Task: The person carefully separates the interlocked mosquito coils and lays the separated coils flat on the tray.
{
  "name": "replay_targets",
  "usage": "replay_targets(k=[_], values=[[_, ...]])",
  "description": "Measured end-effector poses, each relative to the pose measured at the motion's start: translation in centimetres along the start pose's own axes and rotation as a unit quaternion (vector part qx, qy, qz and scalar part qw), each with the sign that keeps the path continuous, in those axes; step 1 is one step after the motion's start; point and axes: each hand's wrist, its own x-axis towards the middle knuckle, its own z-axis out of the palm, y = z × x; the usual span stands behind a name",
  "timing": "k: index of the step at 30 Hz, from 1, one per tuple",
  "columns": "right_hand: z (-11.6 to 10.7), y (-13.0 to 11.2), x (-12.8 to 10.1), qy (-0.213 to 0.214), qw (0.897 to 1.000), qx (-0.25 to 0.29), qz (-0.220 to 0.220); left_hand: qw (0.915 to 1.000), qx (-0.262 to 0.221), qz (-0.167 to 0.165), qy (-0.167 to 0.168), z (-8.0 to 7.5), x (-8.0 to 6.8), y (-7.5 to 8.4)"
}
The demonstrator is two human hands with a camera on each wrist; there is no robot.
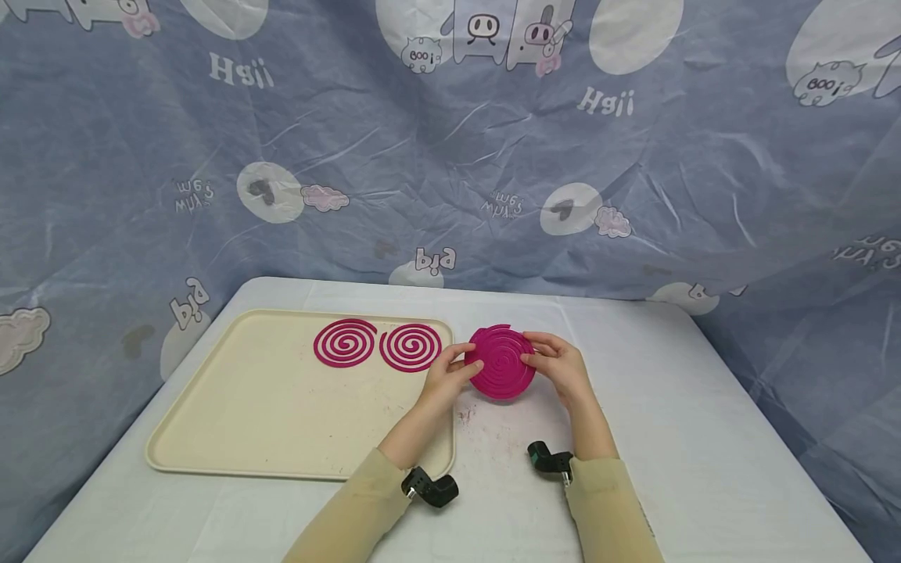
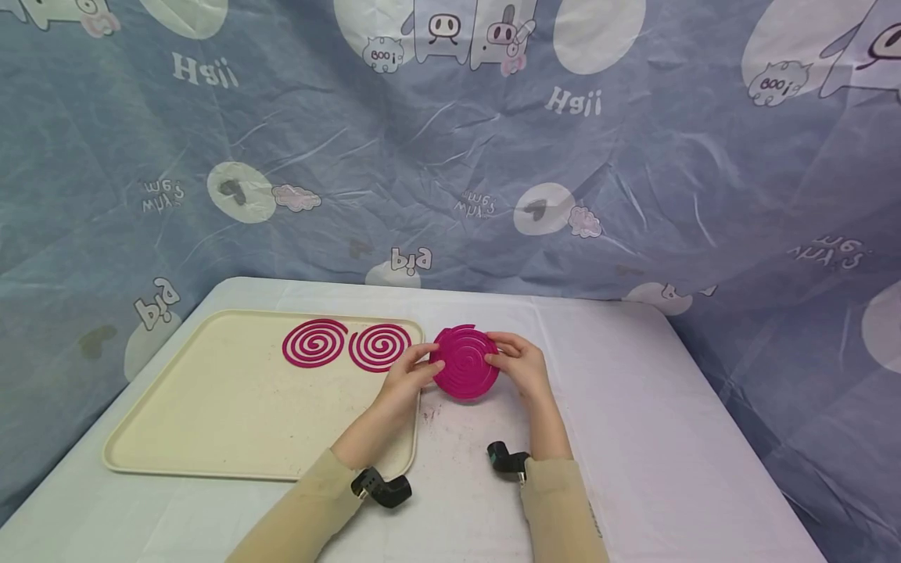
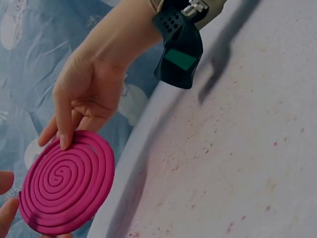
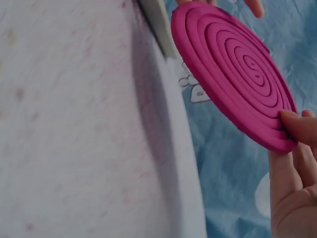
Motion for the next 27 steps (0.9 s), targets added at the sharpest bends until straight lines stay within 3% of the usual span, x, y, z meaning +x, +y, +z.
replay_targets(k=[3, 9, 19, 22, 24, 27], values=[[0.5, -1.1, -0.5, -0.021, 0.999, 0.006, -0.030, 0.9995, 0.009, 0.029, 0.003, -0.8, 0.2, 0.6], [1.8, -3.6, -1.9, -0.066, 0.994, 0.034, -0.075, 0.9985, -0.013, 0.051, 0.014, -2.8, 0.4, 2.3], [4.2, -6.4, -4.1, -0.141, 0.985, 0.056, -0.082, 0.9942, -0.081, 0.068, 0.020, -4.3, 0.0, 4.6], [5.1, -6.6, -4.5, -0.135, 0.987, 0.023, -0.085, 0.9950, -0.051, 0.085, 0.010, -4.3, -0.2, 5.0], [5.7, -6.6, -4.8, -0.119, 0.988, -0.005, -0.098, 0.9937, -0.002, 0.111, 0.011, -4.1, -0.4, 5.0], [6.5, -6.4, -5.0, -0.083, 0.988, -0.036, -0.127, 0.9800, 0.113, 0.161, 0.032, -3.8, -0.6, 5.1]])
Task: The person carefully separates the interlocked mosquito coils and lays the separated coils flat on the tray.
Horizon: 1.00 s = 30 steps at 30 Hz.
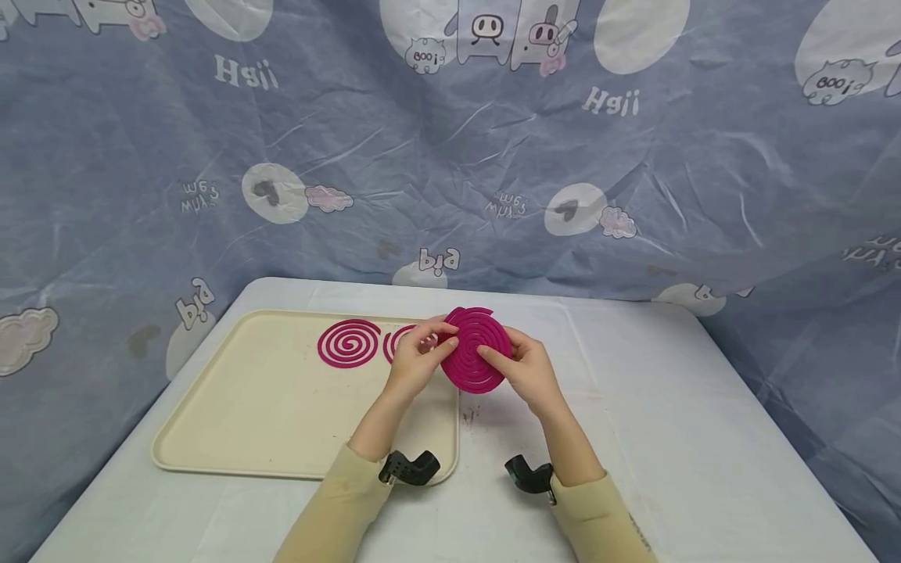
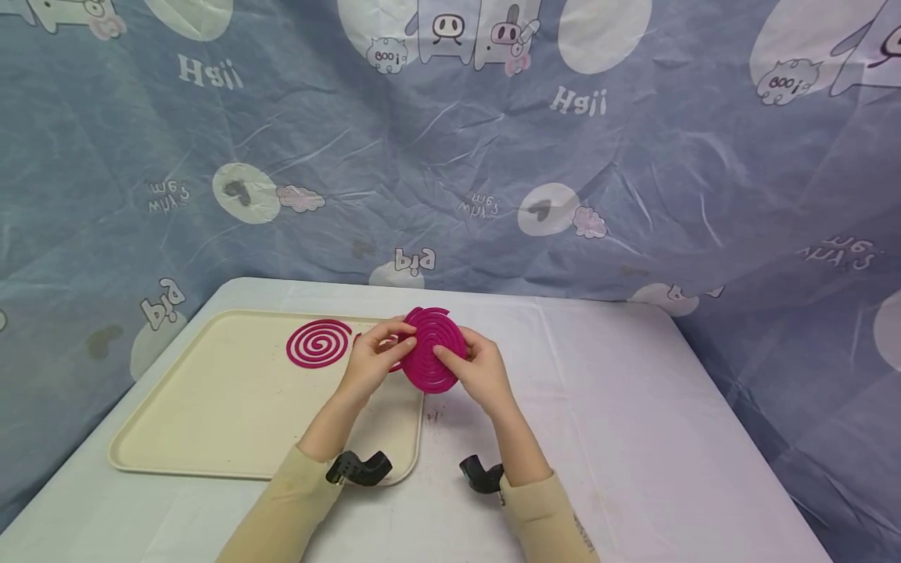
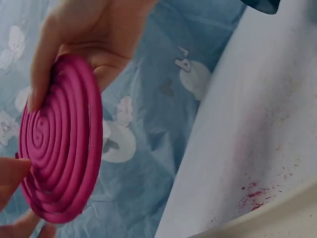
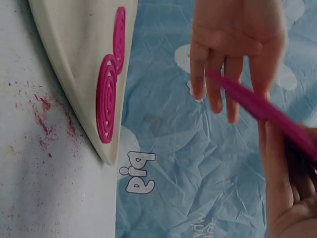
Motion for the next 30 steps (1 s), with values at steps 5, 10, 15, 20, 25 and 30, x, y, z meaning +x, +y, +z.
replay_targets(k=[5, 10, 15, 20, 25, 30], values=[[1.2, 0.3, -0.2, 0.060, 0.997, -0.042, -0.034, 0.9901, 0.128, 0.055, 0.021, 0.7, -0.6, 0.1], [2.0, 0.3, -0.3, 0.060, 0.997, -0.019, -0.040, 0.9941, 0.084, 0.068, 0.005, 1.1, -0.7, 0.1], [2.1, -0.1, -0.4, 0.029, 0.999, 0.019, -0.041, 0.9984, -0.021, 0.053, -0.006, 1.2, -0.6, 0.1], [2.0, -0.3, -0.3, 0.013, 0.998, 0.051, -0.039, 0.9987, -0.036, 0.035, 0.006, 1.1, -0.5, 0.2], [2.0, 0.0, -0.2, 0.018, 0.996, 0.071, -0.045, 0.9994, -0.017, 0.030, 0.002, 1.0, -0.6, 0.3], [2.0, 0.2, -0.1, 0.028, 0.997, 0.060, -0.040, 0.9991, -0.013, 0.040, -0.009, 1.0, -0.6, 0.3]])
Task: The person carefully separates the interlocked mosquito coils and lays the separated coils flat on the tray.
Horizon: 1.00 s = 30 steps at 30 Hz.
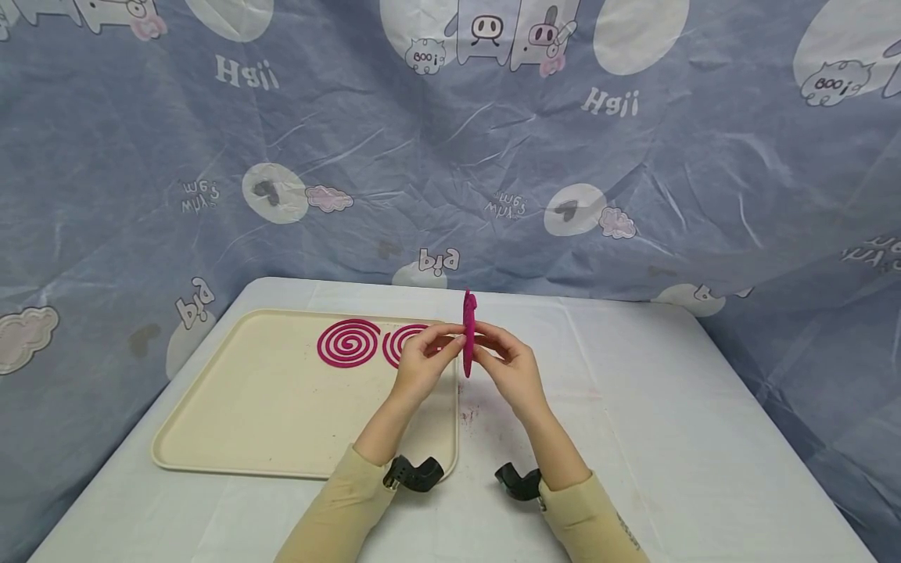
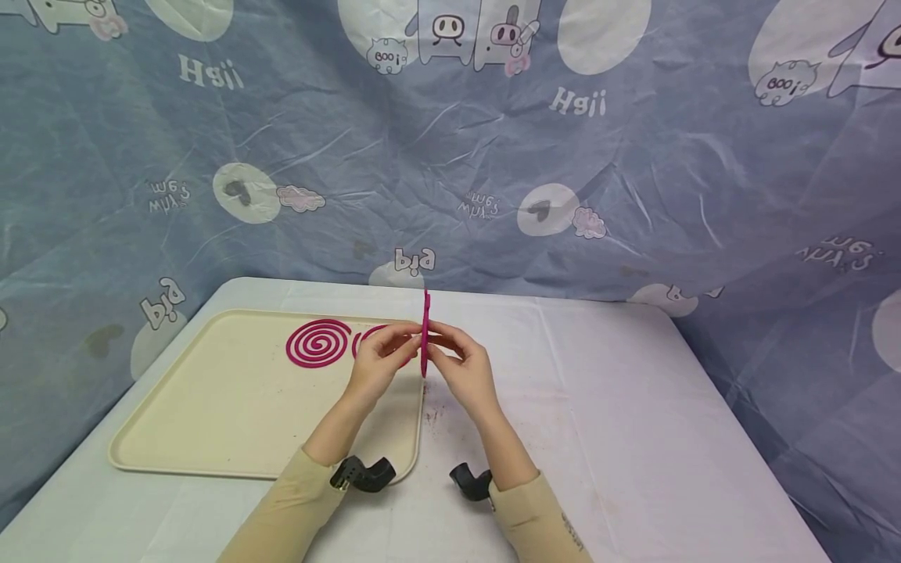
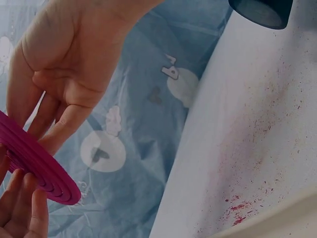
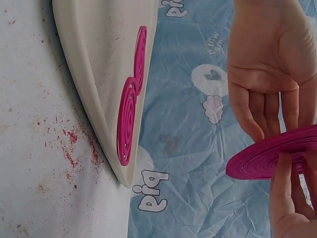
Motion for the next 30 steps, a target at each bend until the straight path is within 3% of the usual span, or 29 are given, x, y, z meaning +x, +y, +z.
replay_targets(k=[8, 15, 22, 30], values=[[-0.4, 0.4, 0.2, -0.022, 1.000, 0.017, -0.015, 1.0000, -0.002, 0.001, -0.008, -0.1, 0.1, -0.1], [-0.8, 0.7, 0.2, -0.016, 1.000, 0.020, -0.013, 0.9996, -0.001, 0.007, -0.026, -0.2, 0.0, -0.1], [-1.0, 1.0, 0.3, -0.028, 0.999, 0.007, -0.030, 0.9988, 0.008, -0.010, -0.047, -0.3, -0.8, 3.5], [-1.2, 1.2, 0.4, -0.047, 0.998, 0.000, -0.041, 0.9956, -0.023, -0.002, -0.090, -0.7, -0.7, 3.4]])
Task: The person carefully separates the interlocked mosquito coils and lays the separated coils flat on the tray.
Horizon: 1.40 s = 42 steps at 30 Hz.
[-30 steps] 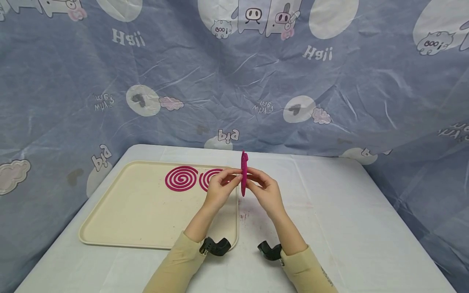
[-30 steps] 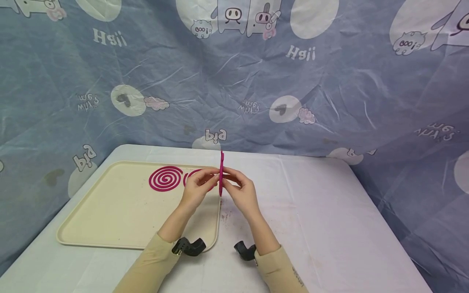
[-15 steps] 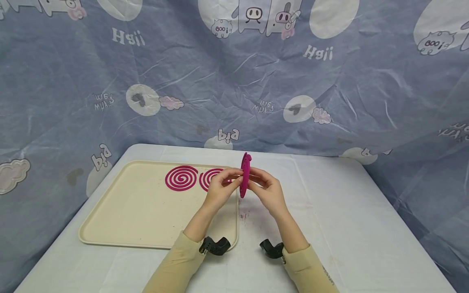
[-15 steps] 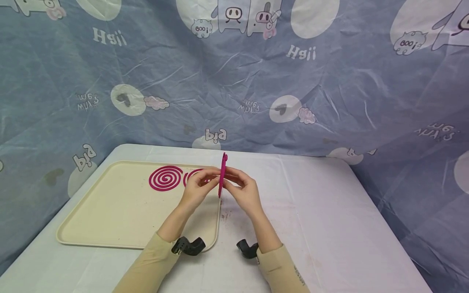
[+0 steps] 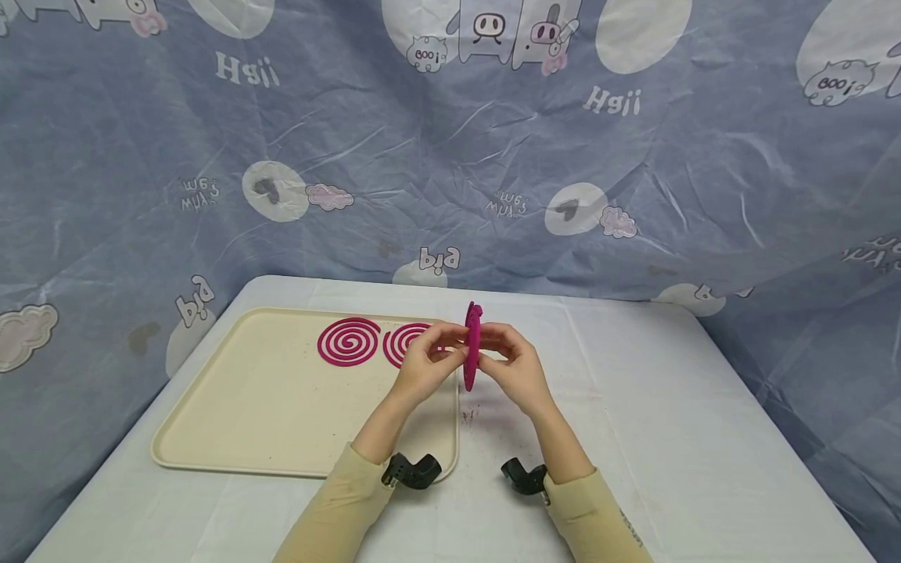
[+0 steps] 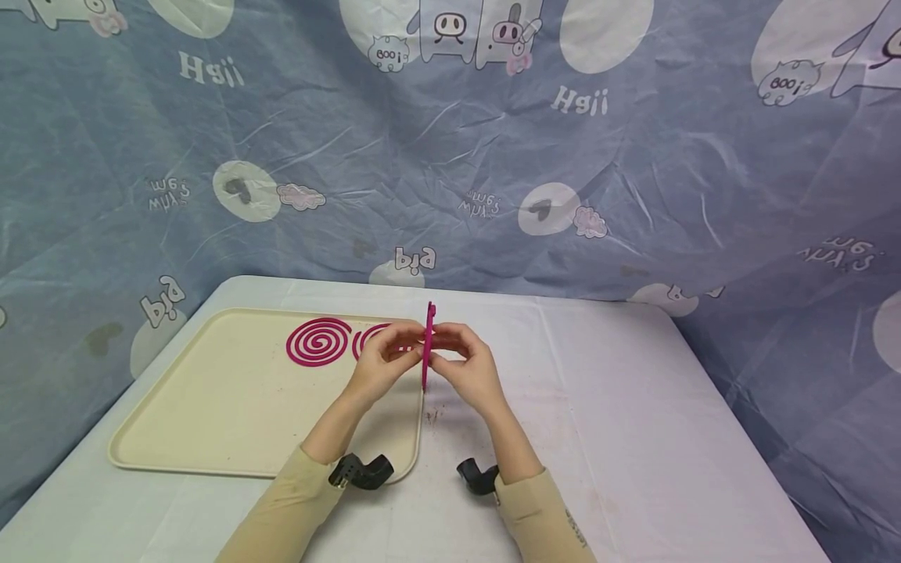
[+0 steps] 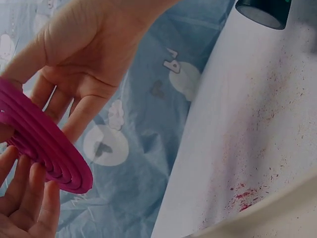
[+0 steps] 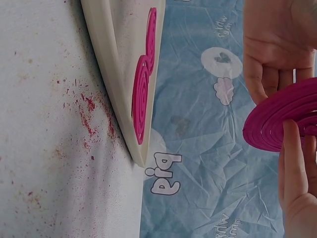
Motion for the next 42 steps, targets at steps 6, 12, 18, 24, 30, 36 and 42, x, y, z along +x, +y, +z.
replay_targets(k=[6, 12, 18, 24, 30, 36, 42], values=[[-0.2, 0.2, 0.1, -0.005, 1.000, -0.006, -0.013, 0.9998, -0.002, 0.020, -0.009, 0.0, 0.0, -0.2], [-0.4, 0.4, 0.1, -0.018, 1.000, 0.000, -0.017, 0.9992, -0.002, 0.038, -0.011, 0.0, 0.0, -0.3], [-0.4, 0.5, 0.1, -0.023, 1.000, 0.005, -0.017, 0.9991, -0.003, 0.042, 0.001, 0.0, 0.0, -0.3], [-0.5, 0.7, 0.1, -0.021, 0.999, 0.007, -0.025, 0.9991, -0.002, 0.038, 0.019, 0.2, 0.1, -0.9], [-0.5, 0.7, 0.1, -0.017, 0.999, 0.006, -0.028, 0.9981, 0.000, 0.047, 0.039, 0.3, 0.6, -3.3], [-0.6, 0.5, 0.1, -0.020, 1.000, 0.008, -0.022, 0.9964, 0.026, 0.061, 0.053, 0.3, 0.6, -3.7], [-0.7, 0.5, 0.1, -0.015, 1.000, 0.003, -0.013, 0.9970, 0.027, 0.042, 0.058, 0.3, 0.6, -3.5]])
